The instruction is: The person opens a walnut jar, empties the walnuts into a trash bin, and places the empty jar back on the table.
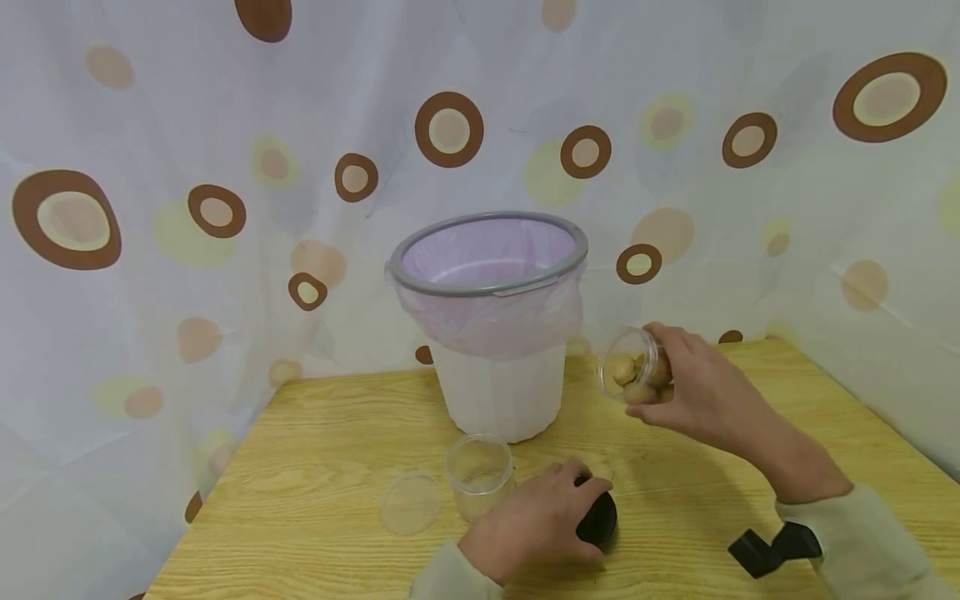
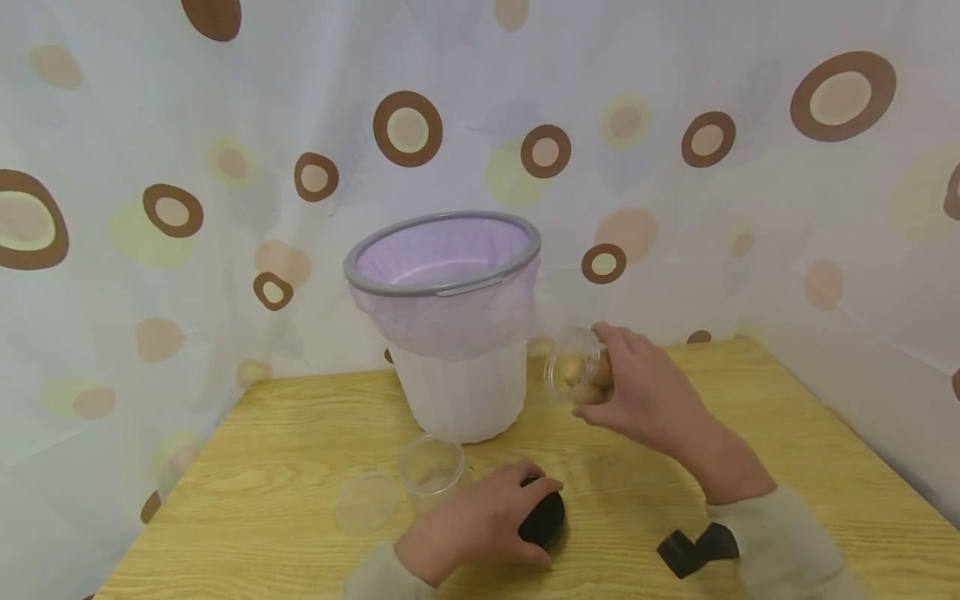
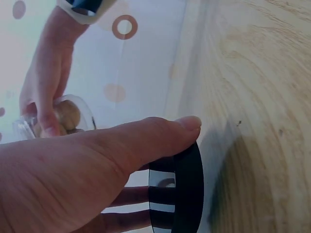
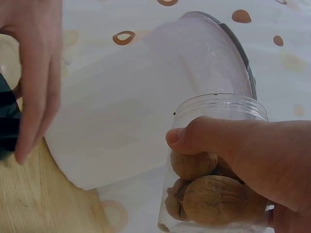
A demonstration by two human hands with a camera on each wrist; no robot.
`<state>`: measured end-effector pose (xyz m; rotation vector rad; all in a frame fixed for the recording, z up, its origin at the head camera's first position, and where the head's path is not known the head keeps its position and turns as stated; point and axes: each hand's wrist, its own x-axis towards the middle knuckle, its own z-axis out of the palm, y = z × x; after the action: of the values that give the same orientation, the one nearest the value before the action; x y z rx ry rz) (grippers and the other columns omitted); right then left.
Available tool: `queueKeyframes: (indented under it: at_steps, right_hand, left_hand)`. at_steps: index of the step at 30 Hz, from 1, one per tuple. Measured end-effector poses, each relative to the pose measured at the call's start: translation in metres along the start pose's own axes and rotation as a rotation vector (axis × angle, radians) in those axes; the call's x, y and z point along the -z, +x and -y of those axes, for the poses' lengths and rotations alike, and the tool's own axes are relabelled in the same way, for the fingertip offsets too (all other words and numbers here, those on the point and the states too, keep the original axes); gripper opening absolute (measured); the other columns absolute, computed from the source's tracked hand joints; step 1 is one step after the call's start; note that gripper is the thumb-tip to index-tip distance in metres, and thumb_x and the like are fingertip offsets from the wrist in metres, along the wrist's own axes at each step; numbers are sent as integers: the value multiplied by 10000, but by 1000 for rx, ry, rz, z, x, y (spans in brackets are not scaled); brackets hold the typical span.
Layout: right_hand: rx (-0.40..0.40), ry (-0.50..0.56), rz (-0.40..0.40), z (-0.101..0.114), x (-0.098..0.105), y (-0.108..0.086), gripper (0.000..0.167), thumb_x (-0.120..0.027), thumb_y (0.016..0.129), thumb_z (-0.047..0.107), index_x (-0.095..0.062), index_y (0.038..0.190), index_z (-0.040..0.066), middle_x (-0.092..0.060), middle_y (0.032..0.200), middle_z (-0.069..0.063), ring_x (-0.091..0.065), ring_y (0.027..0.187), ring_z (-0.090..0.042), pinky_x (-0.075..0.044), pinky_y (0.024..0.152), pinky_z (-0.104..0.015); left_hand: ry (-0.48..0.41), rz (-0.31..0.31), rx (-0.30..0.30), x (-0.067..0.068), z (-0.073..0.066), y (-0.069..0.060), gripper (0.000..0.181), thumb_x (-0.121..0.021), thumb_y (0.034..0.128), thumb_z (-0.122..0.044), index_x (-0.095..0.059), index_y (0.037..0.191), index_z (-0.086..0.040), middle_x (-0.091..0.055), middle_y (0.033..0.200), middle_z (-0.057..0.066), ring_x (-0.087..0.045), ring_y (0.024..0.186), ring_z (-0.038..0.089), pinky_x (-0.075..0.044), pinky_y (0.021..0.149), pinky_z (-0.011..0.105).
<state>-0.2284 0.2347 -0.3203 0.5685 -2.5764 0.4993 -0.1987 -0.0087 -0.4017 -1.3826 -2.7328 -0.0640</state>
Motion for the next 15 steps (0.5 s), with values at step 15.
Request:
queueKeyframes:
  at_steps: [15]
  right_hand:
    - [-33,15,27,7,16,16,965,-877,721,361,-374,1436,-49,-564,1205,-248,-572,1066,-397,-519,797,-547]
  left_hand:
    - [24,87,51,-10,-3,-4,634,-730,804,-611,-537,1316,-292,-539,1193,-70,-551,980,53,-476,735,154]
